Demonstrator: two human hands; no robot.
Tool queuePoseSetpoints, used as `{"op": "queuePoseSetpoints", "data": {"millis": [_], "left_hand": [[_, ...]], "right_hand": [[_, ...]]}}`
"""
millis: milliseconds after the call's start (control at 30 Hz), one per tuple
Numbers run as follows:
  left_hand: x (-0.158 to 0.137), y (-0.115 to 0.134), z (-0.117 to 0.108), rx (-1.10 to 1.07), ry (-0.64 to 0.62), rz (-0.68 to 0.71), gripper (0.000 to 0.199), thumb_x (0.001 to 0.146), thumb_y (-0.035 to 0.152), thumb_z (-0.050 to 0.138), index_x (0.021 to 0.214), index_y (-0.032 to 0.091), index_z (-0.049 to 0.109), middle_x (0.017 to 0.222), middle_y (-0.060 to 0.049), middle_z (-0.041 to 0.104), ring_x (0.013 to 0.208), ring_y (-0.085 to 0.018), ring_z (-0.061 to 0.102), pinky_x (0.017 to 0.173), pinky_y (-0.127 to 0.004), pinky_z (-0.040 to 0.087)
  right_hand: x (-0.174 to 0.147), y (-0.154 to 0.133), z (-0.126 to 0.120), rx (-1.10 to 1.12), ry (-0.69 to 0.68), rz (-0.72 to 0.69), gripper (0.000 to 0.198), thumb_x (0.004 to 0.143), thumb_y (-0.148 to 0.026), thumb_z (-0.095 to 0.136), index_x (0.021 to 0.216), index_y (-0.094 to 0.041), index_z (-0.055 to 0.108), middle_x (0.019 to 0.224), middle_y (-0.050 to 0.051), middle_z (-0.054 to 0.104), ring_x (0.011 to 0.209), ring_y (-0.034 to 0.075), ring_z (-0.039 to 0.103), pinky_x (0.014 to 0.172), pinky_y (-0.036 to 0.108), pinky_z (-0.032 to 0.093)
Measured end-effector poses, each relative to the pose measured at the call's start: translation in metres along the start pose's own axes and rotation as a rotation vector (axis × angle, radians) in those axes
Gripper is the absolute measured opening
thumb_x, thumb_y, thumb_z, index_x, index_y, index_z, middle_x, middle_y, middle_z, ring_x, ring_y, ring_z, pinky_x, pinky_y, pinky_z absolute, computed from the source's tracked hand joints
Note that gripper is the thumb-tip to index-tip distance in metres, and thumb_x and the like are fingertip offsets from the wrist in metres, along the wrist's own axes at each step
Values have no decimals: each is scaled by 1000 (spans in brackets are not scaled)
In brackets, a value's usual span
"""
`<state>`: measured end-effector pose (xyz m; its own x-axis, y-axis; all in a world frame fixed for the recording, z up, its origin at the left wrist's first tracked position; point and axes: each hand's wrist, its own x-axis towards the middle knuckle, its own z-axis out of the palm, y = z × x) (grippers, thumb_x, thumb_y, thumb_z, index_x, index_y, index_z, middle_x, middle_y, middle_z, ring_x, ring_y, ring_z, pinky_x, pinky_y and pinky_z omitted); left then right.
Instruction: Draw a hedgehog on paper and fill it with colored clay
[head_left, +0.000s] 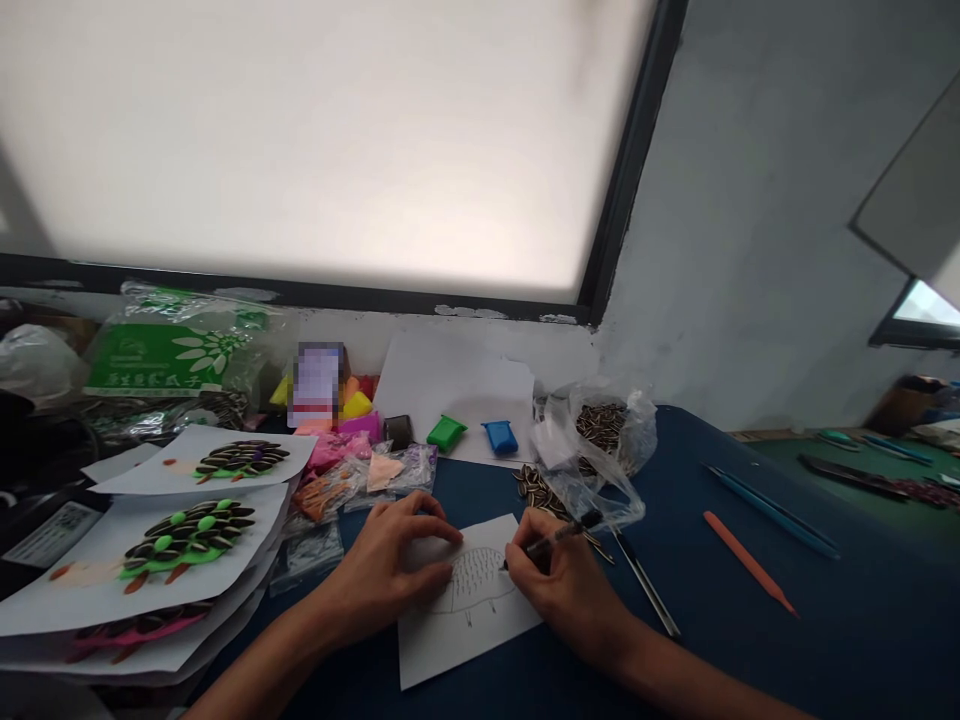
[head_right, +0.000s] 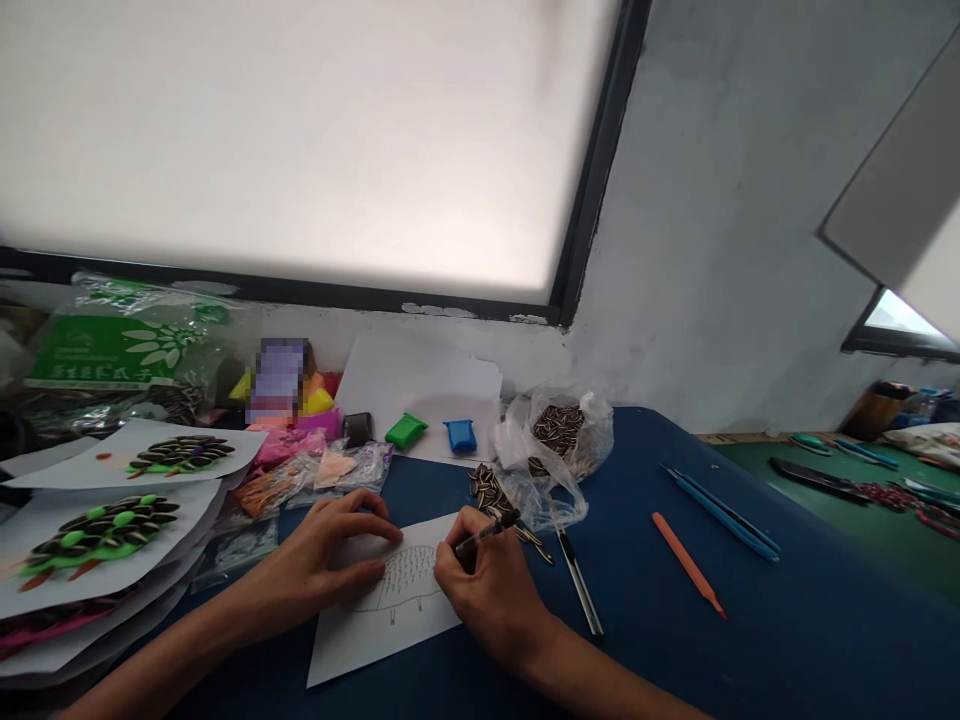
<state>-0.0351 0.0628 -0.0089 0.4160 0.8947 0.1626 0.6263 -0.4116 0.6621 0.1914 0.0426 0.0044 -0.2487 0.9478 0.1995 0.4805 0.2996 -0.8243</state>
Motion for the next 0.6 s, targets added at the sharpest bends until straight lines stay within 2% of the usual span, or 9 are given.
{"op": "queuePoseSetpoints", "data": {"millis": [167, 333, 600], "left_hand": [[1, 7, -5, -9, -71, -53, 29, 78, 30, 64, 105, 28, 76, 123, -7, 59, 118, -36, 49, 100, -52, 41], [0, 7, -5, -3, -49, -53, 30, 78, 30, 63, 105, 29, 76, 124, -7, 59, 118, -37, 49, 100, -53, 41], [1, 10, -7, -3, -84, -50, 31, 78, 28, 62, 106, 27, 75, 122, -7, 59, 117, -35, 49, 102, -52, 39]], "right_hand": [[-1, 0, 2, -5, -14, -9, 19, 85, -23, 51, 69, -22, 43, 61, -5, 43, 53, 12, 43, 50, 23, 33], [0, 1, 2, -3, -15, -7, 19, 85, -22, 50, 68, -23, 42, 59, -6, 41, 51, 11, 41, 48, 23, 31], [-1, 1, 2, -9, -24, 9, 19, 83, -20, 52, 67, -23, 41, 56, -7, 40, 49, 10, 38, 46, 22, 28]]}}
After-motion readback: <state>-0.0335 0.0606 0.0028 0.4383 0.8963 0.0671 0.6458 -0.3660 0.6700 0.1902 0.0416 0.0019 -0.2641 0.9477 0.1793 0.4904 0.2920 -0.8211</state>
